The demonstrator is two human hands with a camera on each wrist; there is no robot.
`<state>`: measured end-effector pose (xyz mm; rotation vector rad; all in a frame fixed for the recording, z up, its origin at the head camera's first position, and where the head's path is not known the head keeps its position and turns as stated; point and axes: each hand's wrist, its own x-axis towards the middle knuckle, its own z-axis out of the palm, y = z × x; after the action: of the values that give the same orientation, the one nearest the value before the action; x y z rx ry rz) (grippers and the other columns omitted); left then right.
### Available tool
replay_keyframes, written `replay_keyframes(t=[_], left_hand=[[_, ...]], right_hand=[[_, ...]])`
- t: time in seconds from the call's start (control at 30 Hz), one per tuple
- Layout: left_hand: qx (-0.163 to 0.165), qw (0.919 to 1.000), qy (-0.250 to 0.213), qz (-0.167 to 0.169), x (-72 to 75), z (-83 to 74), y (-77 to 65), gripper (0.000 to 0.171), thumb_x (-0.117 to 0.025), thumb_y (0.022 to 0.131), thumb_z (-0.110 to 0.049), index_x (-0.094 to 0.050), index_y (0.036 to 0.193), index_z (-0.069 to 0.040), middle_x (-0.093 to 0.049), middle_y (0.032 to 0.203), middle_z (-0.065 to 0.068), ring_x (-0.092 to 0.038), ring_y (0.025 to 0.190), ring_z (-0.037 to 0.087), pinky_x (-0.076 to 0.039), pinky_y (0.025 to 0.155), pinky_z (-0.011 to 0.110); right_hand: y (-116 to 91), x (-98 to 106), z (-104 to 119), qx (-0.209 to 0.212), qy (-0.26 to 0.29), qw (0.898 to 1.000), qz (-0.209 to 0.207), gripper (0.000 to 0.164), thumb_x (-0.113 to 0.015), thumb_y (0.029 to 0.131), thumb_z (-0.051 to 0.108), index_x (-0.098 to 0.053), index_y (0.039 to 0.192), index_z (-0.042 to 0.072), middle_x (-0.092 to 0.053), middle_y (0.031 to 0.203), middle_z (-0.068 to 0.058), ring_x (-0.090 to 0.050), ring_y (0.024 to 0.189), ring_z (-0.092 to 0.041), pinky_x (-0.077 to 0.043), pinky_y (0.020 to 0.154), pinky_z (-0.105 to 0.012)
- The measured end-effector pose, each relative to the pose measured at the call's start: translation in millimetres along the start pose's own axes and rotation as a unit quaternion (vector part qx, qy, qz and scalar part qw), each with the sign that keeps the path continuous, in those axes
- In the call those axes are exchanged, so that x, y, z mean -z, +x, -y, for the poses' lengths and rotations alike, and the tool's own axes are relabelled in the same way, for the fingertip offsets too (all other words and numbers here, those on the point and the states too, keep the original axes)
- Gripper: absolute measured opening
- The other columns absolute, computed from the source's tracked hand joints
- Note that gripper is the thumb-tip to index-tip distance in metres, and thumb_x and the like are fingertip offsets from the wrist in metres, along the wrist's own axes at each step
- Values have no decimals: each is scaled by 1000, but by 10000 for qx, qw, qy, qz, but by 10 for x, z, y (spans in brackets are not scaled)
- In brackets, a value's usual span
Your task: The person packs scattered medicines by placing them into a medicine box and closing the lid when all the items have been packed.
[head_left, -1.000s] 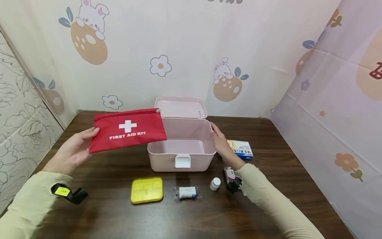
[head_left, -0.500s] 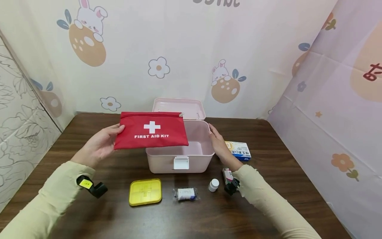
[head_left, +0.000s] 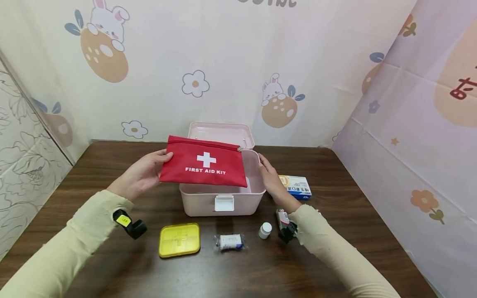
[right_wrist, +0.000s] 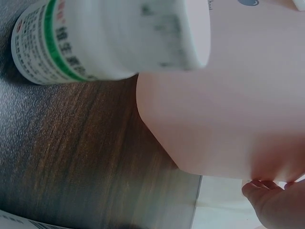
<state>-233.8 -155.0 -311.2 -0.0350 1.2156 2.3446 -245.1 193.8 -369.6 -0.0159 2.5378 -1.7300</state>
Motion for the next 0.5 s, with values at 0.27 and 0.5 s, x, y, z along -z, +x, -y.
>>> replay_keyframes(t=[0.27, 0.5], left_hand=[[49, 9990, 435, -9, -149, 33, 95, 52, -45, 106, -11, -22, 151, -2, -61, 108, 4, -67, 94, 14, -58, 82, 29], [17, 9978, 642, 165, -254, 75, 185, 44, -39, 107, -7, -26, 148, 3, -63, 102, 3, -68, 90, 14, -59, 79, 28]], right_hand=[[-6, -16, 8, 80, -4, 10000, -36, 54, -33, 110, 23, -21, 160, 10, -25, 163, -16, -23, 149, -36, -24, 117, -57], [4, -16, -9, 80, 95, 9999, -34, 54, -33, 109, 22, -21, 160, 9, -26, 162, -18, -27, 146, -38, -26, 116, -57]])
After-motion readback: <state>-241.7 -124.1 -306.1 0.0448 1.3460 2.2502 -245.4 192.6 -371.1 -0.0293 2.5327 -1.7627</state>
